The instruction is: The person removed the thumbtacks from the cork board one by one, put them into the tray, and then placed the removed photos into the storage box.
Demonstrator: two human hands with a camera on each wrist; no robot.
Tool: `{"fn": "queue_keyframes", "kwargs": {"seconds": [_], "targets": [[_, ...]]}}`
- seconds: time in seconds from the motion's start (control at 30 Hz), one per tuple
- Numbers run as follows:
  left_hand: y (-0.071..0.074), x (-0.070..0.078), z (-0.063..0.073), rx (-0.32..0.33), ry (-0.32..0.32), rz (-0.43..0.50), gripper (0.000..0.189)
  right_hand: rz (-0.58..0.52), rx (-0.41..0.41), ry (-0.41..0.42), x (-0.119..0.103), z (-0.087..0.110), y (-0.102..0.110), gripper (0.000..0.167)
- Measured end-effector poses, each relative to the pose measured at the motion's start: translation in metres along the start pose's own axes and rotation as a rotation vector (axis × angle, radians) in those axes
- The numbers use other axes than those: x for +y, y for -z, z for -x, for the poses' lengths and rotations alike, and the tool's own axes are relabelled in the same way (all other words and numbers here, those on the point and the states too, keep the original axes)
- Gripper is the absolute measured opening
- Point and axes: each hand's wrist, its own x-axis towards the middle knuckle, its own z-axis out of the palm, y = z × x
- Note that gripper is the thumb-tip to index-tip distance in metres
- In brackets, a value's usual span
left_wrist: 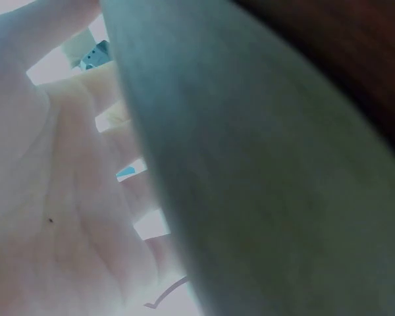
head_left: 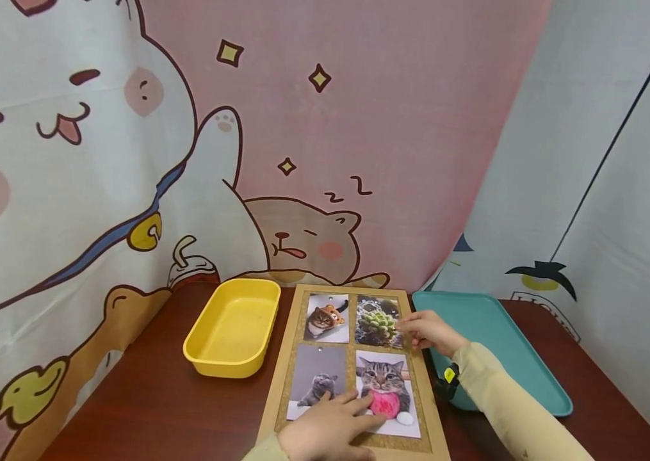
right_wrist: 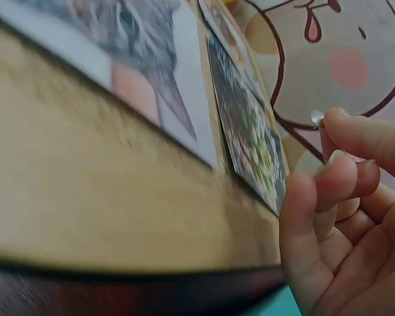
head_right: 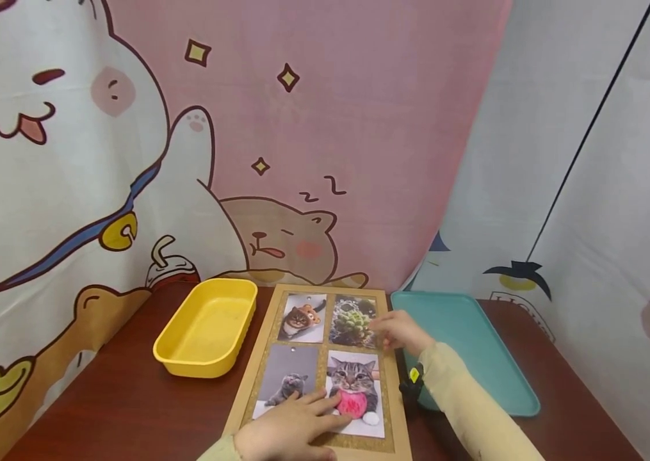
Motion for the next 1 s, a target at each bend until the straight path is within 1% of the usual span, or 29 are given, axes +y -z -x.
{"fn": "queue_keyframes", "kwargs": {"seconds": [0.13,0.2,0.43,0.67,0.77,1.0], "targets": [[0.000,0.000,0.000,-0.003,-0.009,0.016,0.057,0.029,0.031,0.004,0.001,-0.006,0.008,0.032],[0.000,0.001,0.000,-0.002,-0.016,0.010,0.056,0.040,0.044,0.006,0.002,-0.007,0.013,0.034],[0.000,0.001,-0.001,-0.001,-0.016,0.000,0.056,0.042,0.063,-0.010,0.010,-0.007,0.030,0.041],[0.001,0.001,0.000,-0.001,-0.018,-0.002,0.056,0.020,0.115,-0.037,0.016,-0.007,0.041,0.039],[0.001,0.001,0.001,0.005,-0.015,-0.003,0.056,0.015,0.130,-0.044,0.018,-0.009,0.046,0.041],[0.001,0.002,0.003,0.008,0.000,0.005,0.057,0.038,0.181,-0.040,0.019,-0.014,0.055,0.039]]}}
